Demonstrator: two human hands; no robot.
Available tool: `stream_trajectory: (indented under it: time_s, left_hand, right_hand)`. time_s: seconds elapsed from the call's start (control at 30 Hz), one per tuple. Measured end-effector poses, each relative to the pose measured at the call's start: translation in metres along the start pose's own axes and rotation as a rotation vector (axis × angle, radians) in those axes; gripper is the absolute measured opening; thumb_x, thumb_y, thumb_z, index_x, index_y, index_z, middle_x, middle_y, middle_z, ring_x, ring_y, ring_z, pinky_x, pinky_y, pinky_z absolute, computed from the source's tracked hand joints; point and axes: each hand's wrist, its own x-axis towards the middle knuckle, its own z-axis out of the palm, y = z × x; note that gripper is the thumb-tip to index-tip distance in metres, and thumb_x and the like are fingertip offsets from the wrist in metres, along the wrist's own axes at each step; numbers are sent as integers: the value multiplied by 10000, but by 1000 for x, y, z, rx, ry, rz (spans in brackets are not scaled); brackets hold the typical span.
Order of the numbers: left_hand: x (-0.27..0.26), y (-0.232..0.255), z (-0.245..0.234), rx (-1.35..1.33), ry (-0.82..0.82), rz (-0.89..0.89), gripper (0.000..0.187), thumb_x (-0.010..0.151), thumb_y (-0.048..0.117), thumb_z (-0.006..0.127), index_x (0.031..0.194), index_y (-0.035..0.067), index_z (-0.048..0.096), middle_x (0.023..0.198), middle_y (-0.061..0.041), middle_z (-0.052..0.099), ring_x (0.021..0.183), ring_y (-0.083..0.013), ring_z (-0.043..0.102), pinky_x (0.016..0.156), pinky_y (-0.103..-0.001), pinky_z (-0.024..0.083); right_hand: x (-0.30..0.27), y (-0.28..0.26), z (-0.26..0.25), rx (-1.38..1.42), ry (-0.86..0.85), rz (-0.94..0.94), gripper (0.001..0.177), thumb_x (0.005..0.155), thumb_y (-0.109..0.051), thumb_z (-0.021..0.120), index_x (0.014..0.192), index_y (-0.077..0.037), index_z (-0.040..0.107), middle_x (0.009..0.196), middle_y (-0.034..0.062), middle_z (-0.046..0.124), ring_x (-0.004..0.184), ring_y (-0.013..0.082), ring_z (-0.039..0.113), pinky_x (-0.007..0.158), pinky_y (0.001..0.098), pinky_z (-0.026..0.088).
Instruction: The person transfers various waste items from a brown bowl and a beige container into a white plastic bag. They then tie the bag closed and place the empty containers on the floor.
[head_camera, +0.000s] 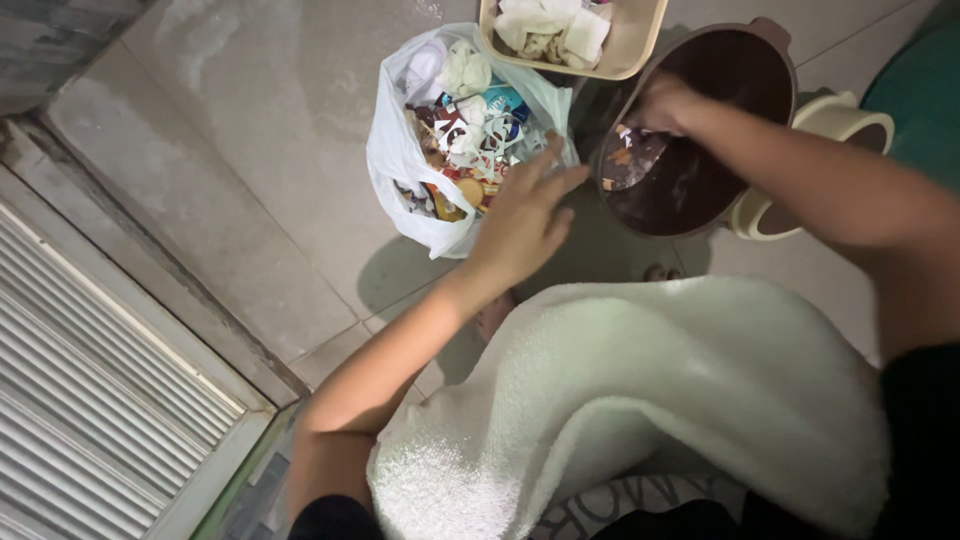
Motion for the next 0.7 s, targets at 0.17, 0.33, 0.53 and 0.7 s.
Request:
stream_trajectory:
  time_s: [0.17, 0.33, 0.53, 0.7]
  left_hand:
    - [2, 9, -48, -8, 182, -28, 458, 920, 64, 702, 1365, 148, 635, 1565, -136, 482, 1405, -351, 489, 1198, -449, 403]
    - [2, 14, -83, -17, 348, -106, 406, 903, 34, 676, 1300, 119, 662, 1512, -140, 510, 1392, -351, 479, 1061, -348, 499]
    - [-4, 13, -95, 51, 413, -109, 403, 904, 53, 704, 1305, 96, 679, 1509, -128, 532, 1421, -344, 488, 1210, -432, 379]
    - [-7, 10, -92, 23, 402, -139, 382, 916, 59, 695, 1296, 99, 680, 1512, -126, 532, 1412, -348, 486, 1196, -430, 384]
  right_hand:
    - [-103, -35, -81, 22, -49, -67, 468, 839, -197, 796, 1260, -21, 690, 1088, 194, 738, 966, 349, 730, 862, 452, 577]
    - [-196, -69, -137, 68, 28, -333, 404, 777, -135, 772, 1170, -74, 704, 1029, 102, 759, 945, 257, 725, 867, 380, 542]
    - [-207, -134, -130, 128, 51, -579, 257, 795, -137, 753, 1017, -42, 665, 960, 113, 751, 942, 201, 741, 812, 355, 568]
    - [-175, -188, -97, 138, 63, -797, 254, 842, -155, 754, 1010, 3, 646, 972, 157, 723, 889, 276, 721, 789, 409, 560]
